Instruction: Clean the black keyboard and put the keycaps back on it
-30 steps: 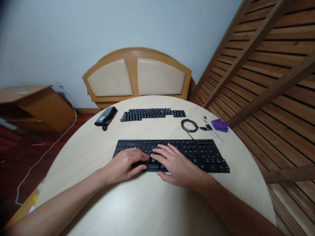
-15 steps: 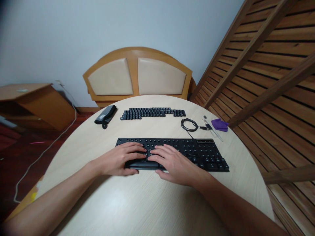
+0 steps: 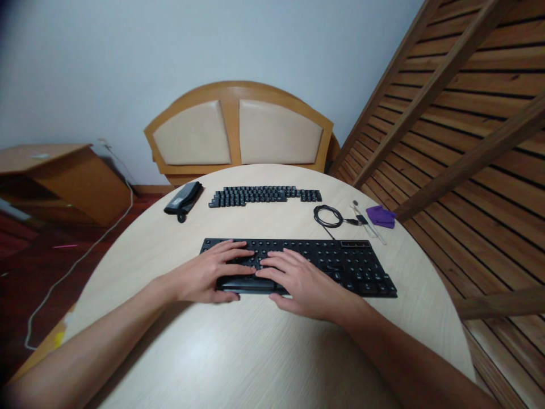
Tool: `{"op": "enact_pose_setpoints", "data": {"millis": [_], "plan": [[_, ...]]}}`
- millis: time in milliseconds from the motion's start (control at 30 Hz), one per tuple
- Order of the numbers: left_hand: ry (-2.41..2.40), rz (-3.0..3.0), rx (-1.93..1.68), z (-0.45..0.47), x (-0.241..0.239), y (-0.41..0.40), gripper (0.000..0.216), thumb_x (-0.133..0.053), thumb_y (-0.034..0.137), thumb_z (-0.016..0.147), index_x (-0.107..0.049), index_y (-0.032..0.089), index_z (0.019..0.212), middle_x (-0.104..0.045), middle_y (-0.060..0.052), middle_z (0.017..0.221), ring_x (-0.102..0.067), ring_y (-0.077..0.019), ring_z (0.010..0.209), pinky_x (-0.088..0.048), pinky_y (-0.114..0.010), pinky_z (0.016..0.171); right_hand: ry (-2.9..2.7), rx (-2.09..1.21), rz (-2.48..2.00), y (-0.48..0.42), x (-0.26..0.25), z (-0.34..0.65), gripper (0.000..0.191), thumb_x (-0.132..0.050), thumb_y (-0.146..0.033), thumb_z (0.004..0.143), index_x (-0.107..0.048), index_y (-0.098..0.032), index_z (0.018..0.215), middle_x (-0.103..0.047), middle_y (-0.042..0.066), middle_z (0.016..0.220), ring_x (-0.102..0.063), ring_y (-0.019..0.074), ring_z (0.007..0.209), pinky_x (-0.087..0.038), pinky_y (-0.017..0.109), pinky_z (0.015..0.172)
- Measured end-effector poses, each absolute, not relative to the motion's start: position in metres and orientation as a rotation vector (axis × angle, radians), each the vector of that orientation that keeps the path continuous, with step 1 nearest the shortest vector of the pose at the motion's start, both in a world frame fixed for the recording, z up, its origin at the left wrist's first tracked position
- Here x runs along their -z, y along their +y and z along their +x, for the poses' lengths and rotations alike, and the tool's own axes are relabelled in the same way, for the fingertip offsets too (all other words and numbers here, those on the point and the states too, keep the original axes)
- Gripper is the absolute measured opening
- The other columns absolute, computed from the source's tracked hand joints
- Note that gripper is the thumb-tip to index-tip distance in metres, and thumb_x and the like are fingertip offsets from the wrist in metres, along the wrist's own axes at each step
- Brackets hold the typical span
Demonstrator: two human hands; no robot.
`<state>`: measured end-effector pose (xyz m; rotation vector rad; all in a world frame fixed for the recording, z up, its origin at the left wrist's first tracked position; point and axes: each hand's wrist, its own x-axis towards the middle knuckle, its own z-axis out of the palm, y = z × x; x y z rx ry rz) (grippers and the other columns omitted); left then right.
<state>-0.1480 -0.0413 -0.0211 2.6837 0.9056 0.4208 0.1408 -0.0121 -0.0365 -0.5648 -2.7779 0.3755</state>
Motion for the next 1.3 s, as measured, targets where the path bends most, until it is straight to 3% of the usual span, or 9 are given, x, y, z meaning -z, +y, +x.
{"op": "enact_pose_setpoints", "data": {"millis": [367, 1067, 1300], "plan": [[1.055, 2.655, -0.239, -0.151, 0.022, -0.042, 0.071, -0.079, 0.044, 0.08, -0.052, 0.039, 0.146, -0.036, -0.01, 0.162, -0.025, -0.0465, 0.15, -0.021, -0.078, 0.112, -2.875, -0.361, -0.579, 0.0, 0.03, 0.152, 0.067, -0.072, -0.029, 0.086, -0.049, -0.036, 0.149, -0.04, 0.008, 0.161, -0.023, 0.0377, 0.153, -0.019, 0.068, 0.12], [1.069, 2.672, -0.204, -0.148, 0.022, -0.041, 0.064, -0.081, 0.04, 0.077, -0.061, 0.036, 0.138, -0.043, -0.008, 0.159, -0.029, -0.0432, 0.15, -0.024, -0.071, 0.116, -2.891, -0.321, -0.612, -0.003, 0.03, 0.148, 0.068, -0.073, -0.027, 0.084, -0.05, -0.036, 0.148, -0.046, 0.006, 0.157, -0.031, 0.0365, 0.15, -0.025, 0.062, 0.121], [1.078, 2.685, -0.194, -0.146, 0.021, -0.042, 0.059, -0.081, 0.036, 0.076, -0.066, 0.035, 0.133, -0.042, -0.008, 0.159, -0.026, -0.0437, 0.151, -0.024, -0.072, 0.115, -2.885, -0.273, -0.639, -0.006, 0.03, 0.145, 0.062, -0.07, -0.022, 0.083, -0.058, -0.033, 0.142, -0.048, 0.007, 0.156, -0.033, 0.037, 0.149, -0.024, 0.061, 0.122]]}}
